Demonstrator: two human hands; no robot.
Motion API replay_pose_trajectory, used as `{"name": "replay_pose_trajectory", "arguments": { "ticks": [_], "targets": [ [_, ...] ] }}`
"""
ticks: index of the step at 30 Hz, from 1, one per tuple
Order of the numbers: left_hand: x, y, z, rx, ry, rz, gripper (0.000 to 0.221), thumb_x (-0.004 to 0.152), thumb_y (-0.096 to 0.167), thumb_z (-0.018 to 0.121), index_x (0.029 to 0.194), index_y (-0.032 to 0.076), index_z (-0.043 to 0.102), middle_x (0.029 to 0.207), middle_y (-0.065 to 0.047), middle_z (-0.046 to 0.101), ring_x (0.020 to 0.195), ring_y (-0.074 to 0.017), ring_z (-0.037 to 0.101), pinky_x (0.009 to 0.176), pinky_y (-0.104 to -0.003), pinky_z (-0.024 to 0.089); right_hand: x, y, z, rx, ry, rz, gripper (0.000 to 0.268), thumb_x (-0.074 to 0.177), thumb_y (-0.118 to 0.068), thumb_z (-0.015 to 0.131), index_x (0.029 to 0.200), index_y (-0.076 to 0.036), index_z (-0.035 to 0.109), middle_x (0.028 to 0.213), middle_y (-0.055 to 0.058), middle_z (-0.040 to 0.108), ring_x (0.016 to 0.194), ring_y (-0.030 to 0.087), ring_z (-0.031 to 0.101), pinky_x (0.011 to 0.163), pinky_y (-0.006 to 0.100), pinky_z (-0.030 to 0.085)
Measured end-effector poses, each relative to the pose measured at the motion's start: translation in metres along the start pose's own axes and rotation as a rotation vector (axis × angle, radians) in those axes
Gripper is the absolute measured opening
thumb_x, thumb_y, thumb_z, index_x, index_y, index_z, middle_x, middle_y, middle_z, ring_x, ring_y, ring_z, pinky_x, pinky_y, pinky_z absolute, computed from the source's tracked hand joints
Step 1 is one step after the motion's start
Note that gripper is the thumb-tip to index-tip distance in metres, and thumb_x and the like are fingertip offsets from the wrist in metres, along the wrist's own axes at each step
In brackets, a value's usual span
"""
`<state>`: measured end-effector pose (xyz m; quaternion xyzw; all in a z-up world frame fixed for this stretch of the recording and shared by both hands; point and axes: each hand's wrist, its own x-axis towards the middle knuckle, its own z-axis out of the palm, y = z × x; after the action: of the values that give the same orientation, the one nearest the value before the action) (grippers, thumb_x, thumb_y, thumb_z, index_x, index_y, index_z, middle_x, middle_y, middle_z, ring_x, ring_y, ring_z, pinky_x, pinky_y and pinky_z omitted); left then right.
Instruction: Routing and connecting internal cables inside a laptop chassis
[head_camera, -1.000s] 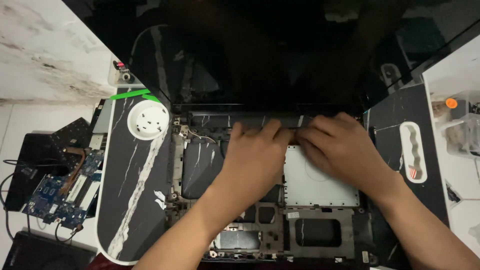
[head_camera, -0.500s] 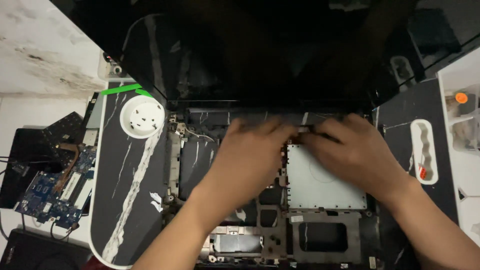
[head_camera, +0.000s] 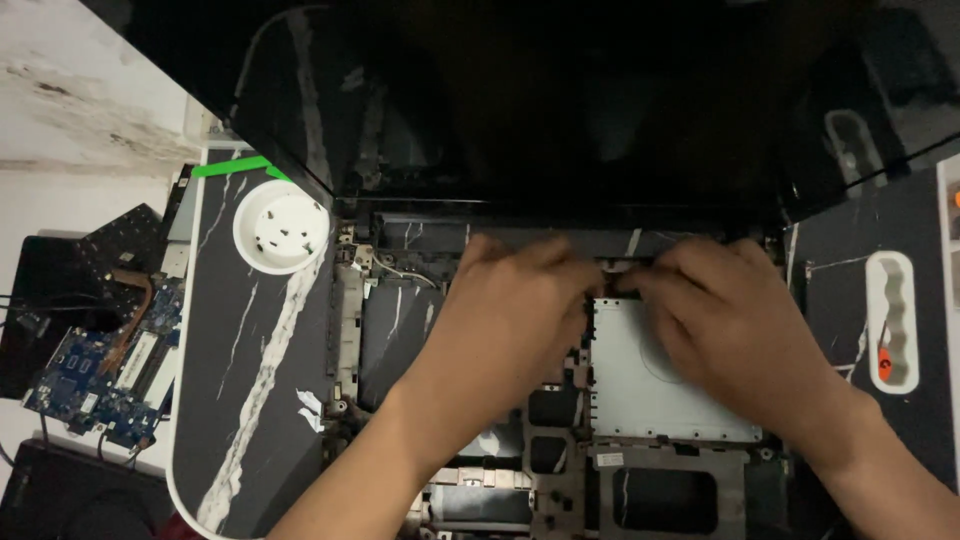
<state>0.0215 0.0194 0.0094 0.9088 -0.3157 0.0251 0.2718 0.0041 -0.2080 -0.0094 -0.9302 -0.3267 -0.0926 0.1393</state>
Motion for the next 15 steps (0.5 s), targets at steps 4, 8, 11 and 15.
{"name": "replay_pose_trajectory", "arguments": {
  "ticks": [4,8,11,15],
  "targets": [
    [-0.002,0.001,0.007,0.114,0.026,0.042,0.027,0.073,0.011,0.066,0.096,0.021,0.074,0.085,0.001,0.065,0.069,-0.0280,0.062,0.072,-0.047,0.041,-0.005,0.004,0.005,-0.105,0.046,-0.029,0.027,0.087,0.002,0.066,0.109,-0.010,0.073,0.094,0.004,0.063,0.086,0.027,0.061,0.071,0.042,0.041],
    [-0.006,0.008,0.014,0.198,0.084,0.049,0.024,0.061,0.014,0.075,0.085,0.018,0.074,0.087,0.000,0.067,0.069,-0.0303,0.065,0.076,-0.048,0.043,-0.009,0.009,0.008,-0.121,0.046,-0.034,0.034,0.083,0.003,0.064,0.111,-0.013,0.073,0.097,0.006,0.063,0.089,0.031,0.062,0.071,0.044,0.042],
    [-0.007,0.012,0.016,0.212,0.099,0.022,0.039,0.049,0.017,0.082,0.087,0.018,0.074,0.085,0.001,0.067,0.073,-0.0297,0.066,0.079,-0.048,0.040,-0.010,0.015,0.010,-0.099,-0.013,-0.006,0.039,0.081,-0.005,0.067,0.117,-0.018,0.074,0.098,0.004,0.065,0.088,0.030,0.062,0.071,0.045,0.041],
    [-0.005,0.014,0.016,0.250,0.149,-0.003,0.032,0.063,0.013,0.071,0.093,0.022,0.075,0.082,0.003,0.065,0.065,-0.0284,0.063,0.078,-0.046,0.039,-0.007,0.013,0.007,0.021,0.014,0.008,0.046,0.076,0.005,0.060,0.115,-0.015,0.074,0.096,0.005,0.063,0.086,0.029,0.060,0.072,0.044,0.040]
  ]
}}
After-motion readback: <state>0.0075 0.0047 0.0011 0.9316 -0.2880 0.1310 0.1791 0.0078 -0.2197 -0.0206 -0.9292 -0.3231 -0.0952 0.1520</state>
